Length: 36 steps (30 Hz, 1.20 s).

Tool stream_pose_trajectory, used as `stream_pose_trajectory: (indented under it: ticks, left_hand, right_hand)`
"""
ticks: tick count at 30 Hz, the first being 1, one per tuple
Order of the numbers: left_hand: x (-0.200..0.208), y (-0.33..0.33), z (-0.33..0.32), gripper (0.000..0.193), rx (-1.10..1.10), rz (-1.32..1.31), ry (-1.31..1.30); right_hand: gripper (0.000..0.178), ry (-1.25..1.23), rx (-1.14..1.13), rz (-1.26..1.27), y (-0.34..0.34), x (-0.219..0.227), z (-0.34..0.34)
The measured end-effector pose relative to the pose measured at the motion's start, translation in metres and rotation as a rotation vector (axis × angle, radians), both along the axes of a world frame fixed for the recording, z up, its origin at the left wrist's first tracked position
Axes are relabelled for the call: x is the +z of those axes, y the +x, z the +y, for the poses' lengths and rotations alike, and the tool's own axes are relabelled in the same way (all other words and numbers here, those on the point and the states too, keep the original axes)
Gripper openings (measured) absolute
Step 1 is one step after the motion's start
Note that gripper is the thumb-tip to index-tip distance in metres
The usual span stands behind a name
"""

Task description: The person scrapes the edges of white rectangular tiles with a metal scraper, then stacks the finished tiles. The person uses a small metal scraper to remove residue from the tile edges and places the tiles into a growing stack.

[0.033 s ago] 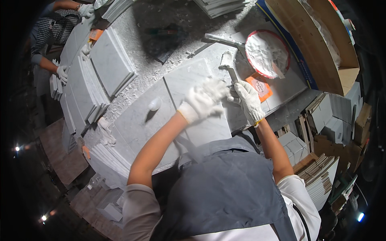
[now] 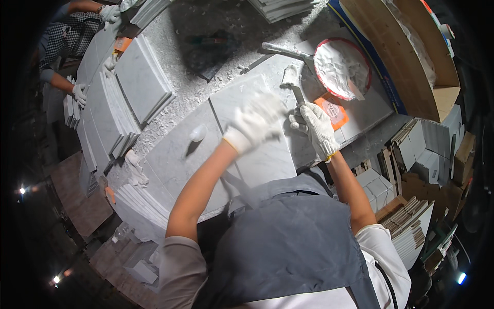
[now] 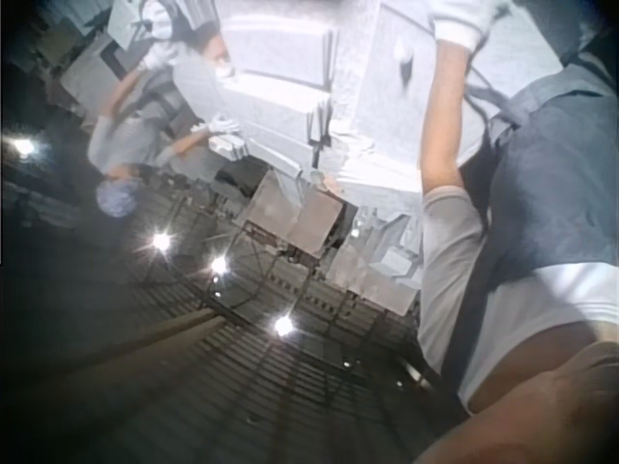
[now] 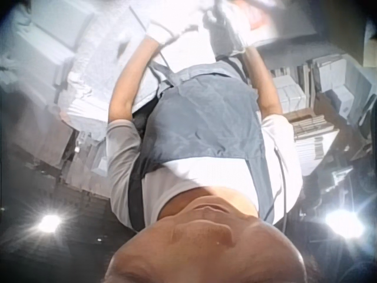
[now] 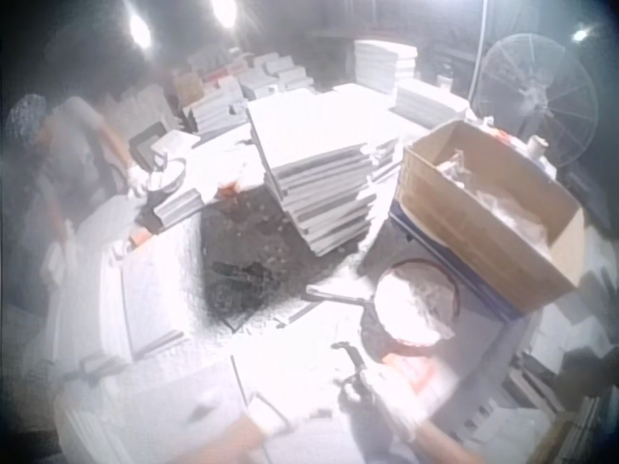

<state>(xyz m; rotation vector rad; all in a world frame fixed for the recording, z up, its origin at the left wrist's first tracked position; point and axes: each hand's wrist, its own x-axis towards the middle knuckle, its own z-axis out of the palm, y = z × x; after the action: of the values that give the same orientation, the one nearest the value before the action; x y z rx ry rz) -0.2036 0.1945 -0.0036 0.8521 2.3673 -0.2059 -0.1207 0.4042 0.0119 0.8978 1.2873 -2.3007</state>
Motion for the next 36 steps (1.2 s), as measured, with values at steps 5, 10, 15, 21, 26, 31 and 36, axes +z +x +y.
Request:
stream_pose_trajectory:
  ticks: [5,10,15,21,26,31,36]
  left_hand:
    - [-0.035,-0.025,-0.027,0.061,0.246,0.939,0.207]
    - [-0.043,0.007,-0.020,0.068,0.043,0.734,0.680]
    - [-0.045,-0.012,-0.034,0.062,0.440,0.936,0.477]
    - [-0.062,0.063,-0.036,0.062,0.410,0.853,0.559]
    - [-0.050,0.087,-0.029,0.061,0.390,0.781,0.536]
    - [-0.037,0.081,-0.026,0.060,0.411,0.751,0.539]
    - [-0.035,0.082,-0.025,0.058,0.390,0.770,0.522]
  right_hand:
    - [0.026,0.046,-0.080,-0.002,-0.006,-0.020,-0.006]
    - [0.032,0.199,0.016,0.120,-0.039,-0.034,-0.016]
    - [0.038,0.465,-0.050,0.018,-0.060,-0.023,-0.012]
    - [0.038,0.622,0.292,0.199,-0.049,-0.016,-0.027]
    - [0.039,0.988,0.481,0.470,-0.065,-0.021,-0.026]
    - [0.034,1.038,0.552,0.475,-0.069,-0.024,-0.028]
    - [0.031,1.147,0.492,0.565,-0.067,-0.032,-0.035]
